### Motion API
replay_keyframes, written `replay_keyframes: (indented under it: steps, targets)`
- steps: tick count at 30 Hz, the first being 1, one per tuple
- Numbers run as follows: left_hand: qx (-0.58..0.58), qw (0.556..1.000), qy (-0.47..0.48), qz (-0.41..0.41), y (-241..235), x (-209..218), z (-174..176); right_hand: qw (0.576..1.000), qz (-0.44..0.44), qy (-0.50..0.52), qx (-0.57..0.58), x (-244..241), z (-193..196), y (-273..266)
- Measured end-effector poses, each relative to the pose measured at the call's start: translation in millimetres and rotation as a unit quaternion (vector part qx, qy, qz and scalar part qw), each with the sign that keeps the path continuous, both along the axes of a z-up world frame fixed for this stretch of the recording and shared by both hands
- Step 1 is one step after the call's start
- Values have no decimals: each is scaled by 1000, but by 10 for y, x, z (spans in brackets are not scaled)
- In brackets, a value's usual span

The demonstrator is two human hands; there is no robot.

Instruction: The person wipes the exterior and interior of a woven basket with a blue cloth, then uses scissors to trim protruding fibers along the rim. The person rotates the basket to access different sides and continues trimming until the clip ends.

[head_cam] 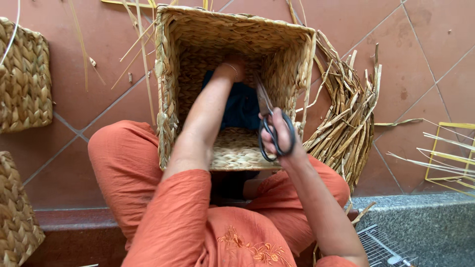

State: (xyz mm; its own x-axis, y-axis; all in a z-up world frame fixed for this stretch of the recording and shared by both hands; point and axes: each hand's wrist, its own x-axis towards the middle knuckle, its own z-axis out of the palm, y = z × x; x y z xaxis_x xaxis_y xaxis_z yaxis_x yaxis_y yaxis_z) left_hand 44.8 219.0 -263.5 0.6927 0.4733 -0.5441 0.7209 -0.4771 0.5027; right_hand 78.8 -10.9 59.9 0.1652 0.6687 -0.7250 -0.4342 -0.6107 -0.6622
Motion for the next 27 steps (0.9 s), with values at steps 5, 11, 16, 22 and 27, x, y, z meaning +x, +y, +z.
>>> replay_keyframes:
  steps: [5, 11, 16, 22, 27]
  targets:
    - [27, 973, 153, -169, -176, -433, 872, 981, 3, -108, 161, 127, 782, -731]
    - [-15, 926, 291, -240, -1000, -719, 936, 964, -120, -133, 196, 494, 670, -1294]
    - [45, 947, 143, -283, -1043, -718, 604, 957, -157, -180, 165, 664, 188, -1552]
    - [66, 990, -56, -109, -900, -997, 1788, 931, -139, -266, 209, 677, -475, -1181]
    - [49, 981, -182, 49, -541, -1849, 3078, 904, -77, -357, 221, 654, -703, -996]
